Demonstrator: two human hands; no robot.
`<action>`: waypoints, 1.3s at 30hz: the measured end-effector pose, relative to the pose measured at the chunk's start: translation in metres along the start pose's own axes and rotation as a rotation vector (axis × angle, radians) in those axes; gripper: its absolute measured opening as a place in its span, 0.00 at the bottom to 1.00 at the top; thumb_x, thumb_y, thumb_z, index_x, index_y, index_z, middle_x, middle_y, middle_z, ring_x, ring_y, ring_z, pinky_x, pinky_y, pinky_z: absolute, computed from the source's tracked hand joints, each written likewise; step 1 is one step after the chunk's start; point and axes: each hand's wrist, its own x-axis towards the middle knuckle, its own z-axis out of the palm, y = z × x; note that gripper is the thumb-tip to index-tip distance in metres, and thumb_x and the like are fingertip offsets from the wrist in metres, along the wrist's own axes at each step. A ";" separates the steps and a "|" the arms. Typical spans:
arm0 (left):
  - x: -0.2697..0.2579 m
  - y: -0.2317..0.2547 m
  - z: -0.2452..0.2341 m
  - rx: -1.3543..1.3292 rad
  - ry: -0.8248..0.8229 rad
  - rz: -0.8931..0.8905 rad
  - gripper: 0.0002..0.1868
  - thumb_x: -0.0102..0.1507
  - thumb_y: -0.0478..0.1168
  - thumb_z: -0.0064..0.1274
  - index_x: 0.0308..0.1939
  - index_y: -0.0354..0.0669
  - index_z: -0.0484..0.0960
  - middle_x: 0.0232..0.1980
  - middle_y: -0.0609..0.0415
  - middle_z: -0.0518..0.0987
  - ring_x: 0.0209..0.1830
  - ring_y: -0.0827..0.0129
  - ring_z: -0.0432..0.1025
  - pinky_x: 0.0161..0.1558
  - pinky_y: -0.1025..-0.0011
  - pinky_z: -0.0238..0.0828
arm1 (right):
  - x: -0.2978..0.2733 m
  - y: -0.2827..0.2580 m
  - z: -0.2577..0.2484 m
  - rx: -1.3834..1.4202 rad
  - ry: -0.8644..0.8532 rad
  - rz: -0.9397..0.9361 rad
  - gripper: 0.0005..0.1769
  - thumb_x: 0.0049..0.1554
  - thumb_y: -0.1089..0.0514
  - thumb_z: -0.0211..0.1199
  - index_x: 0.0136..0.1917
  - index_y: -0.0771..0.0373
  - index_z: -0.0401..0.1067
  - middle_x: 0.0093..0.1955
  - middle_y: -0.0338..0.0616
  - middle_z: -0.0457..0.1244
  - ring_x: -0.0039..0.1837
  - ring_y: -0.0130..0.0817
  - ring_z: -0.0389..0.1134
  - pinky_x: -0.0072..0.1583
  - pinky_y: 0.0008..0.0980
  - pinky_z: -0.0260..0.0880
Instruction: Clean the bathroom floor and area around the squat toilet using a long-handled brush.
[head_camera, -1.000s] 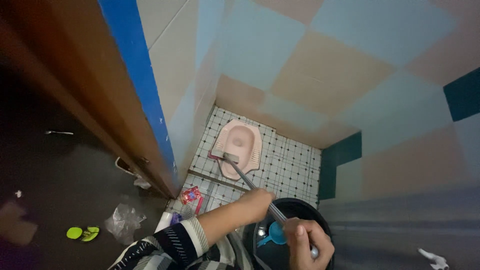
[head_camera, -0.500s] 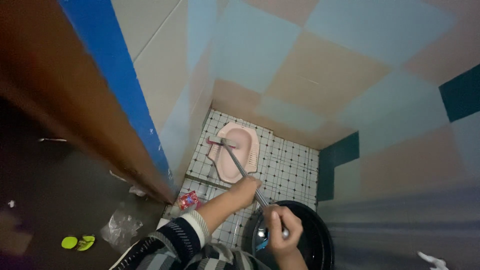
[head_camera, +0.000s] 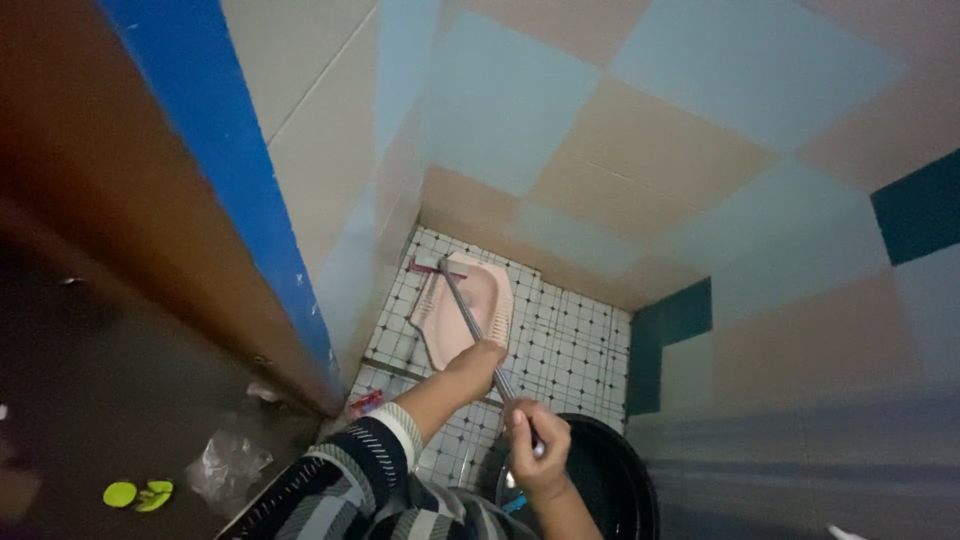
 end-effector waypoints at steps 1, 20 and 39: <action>-0.003 0.002 0.001 0.012 -0.010 0.014 0.08 0.60 0.32 0.49 0.42 0.38 0.79 0.49 0.37 0.79 0.54 0.41 0.73 0.55 0.53 0.70 | -0.005 0.000 -0.002 0.036 0.001 0.022 0.07 0.61 0.68 0.54 0.40 0.69 0.69 0.37 0.44 0.66 0.37 0.28 0.65 0.42 0.28 0.67; -0.111 0.116 -0.053 -0.015 -0.186 -0.019 0.12 0.55 0.32 0.57 0.42 0.37 0.79 0.44 0.36 0.79 0.49 0.40 0.74 0.49 0.50 0.72 | -0.051 -0.106 -0.036 0.150 0.105 0.279 0.12 0.61 0.66 0.51 0.37 0.69 0.71 0.30 0.42 0.64 0.30 0.23 0.59 0.34 0.26 0.59; -0.024 0.004 -0.021 -0.016 -0.046 0.070 0.08 0.54 0.31 0.58 0.36 0.37 0.78 0.45 0.36 0.78 0.52 0.39 0.72 0.53 0.51 0.70 | -0.011 -0.017 0.016 -0.047 0.104 0.120 0.08 0.60 0.66 0.55 0.40 0.69 0.73 0.33 0.42 0.66 0.32 0.27 0.64 0.38 0.27 0.65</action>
